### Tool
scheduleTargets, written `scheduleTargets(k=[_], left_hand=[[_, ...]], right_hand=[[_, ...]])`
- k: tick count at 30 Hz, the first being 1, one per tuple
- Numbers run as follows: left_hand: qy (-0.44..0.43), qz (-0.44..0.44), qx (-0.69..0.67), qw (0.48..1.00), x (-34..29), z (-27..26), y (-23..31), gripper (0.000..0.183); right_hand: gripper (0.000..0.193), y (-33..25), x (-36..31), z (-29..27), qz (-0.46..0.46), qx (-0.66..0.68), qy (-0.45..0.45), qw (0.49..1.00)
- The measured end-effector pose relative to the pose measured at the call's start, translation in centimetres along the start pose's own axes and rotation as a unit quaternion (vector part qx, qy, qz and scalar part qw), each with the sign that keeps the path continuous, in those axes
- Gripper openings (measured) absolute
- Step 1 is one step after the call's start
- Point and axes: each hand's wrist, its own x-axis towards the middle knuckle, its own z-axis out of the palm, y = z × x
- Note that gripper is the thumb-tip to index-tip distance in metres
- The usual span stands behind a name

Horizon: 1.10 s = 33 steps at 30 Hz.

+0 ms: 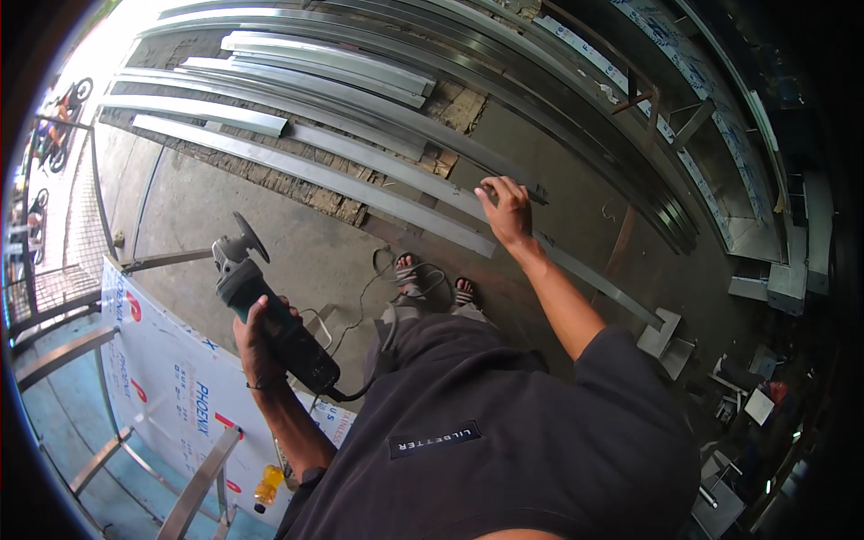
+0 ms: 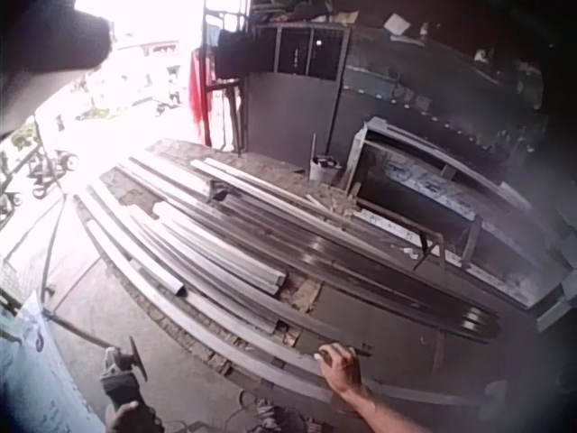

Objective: The person holds an angle grinder while touching and aligning metal profiles on a work table by hand, then picks up and lifts a long metal piece.

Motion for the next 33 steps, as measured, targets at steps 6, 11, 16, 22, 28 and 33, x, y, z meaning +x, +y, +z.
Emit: scheduleTargets(k=[6,11,16,22,28,33], left_hand=[[-0.016,0.001,0.017,1.0,1.0,0.6,0.5,0.04],[-0.052,-0.001,0.042,0.998,2.8,0.5,-0.3,0.044],[-0.074,0.011,0.056,0.996,2.6,2.7,0.0,0.043],[-0.079,0.05,0.064,0.994,1.0,5.9,0.1,0.034],[-0.043,0.07,0.1,0.992,-2.0,8.5,-0.1,0.035],[-0.015,0.089,0.13,0.987,-3.8,10.2,0.0,0.035]], right_hand=[[0.012,8.9,-5.9,-6.5,0.071,-0.06,0.013,0.996],[0.021,12.7,-9.1,-8.9,0.137,-0.048,-0.042,0.988],[0.037,14.5,-9.7,-9.0,0.183,0.05,-0.197,0.962],[0.035,15.1,-9.8,-8.7,0.224,0.17,-0.223,0.933],[0.028,14.8,-9.8,-7.7,0.192,0.18,-0.156,0.952],[0.029,15.8,-9.4,-7.3,0.17,0.198,-0.135,0.956]])
